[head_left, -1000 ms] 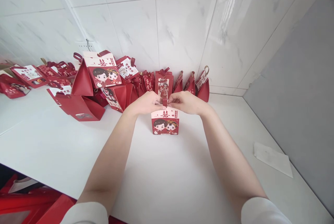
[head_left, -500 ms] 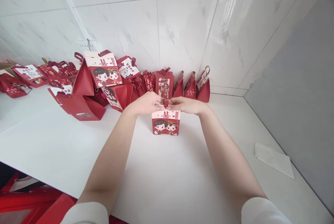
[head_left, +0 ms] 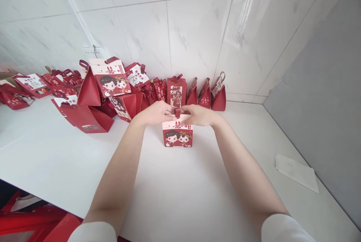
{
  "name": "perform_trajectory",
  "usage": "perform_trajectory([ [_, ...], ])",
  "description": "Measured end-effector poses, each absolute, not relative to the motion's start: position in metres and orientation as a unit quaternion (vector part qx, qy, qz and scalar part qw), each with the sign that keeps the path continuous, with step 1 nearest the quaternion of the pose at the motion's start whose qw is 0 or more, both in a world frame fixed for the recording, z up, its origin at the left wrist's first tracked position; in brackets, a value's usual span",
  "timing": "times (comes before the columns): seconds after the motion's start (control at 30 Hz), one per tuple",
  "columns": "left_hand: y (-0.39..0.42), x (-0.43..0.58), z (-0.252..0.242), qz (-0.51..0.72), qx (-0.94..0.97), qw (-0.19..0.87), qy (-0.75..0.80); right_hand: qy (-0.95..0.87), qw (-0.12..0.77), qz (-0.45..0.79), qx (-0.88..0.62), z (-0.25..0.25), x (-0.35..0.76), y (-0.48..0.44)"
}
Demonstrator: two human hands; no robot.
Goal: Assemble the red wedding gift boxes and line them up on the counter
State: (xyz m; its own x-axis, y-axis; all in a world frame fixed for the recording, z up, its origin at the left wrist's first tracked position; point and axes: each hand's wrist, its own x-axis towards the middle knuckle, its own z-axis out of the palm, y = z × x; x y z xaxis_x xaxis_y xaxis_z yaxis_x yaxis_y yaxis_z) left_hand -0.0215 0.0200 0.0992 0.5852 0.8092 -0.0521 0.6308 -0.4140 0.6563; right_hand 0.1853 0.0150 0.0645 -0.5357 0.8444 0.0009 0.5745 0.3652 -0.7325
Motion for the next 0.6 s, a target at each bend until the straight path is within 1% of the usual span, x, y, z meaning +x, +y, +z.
perform_trajectory([
  [0.07,0.018,-0.022,0.102,0.121,0.832,0.319,0.436,-0.815,0.190,0.327,-0.439,0.069,0.188,0.011],
  [0.13,0.017,-0.023,0.104,0.118,0.837,0.308,0.436,-0.825,0.206,0.313,-0.423,0.073,0.189,0.007],
  [0.33,0.015,-0.021,0.104,0.116,0.854,0.233,0.451,-0.833,0.255,0.254,-0.420,0.072,0.180,0.006],
  [0.5,0.018,-0.018,0.101,0.101,0.877,0.177,0.436,-0.854,0.260,0.209,-0.399,0.066,0.176,0.011],
  [0.6,0.022,-0.019,0.099,0.101,0.887,0.179,0.414,-0.872,0.257,0.206,-0.363,0.063,0.179,0.014],
])
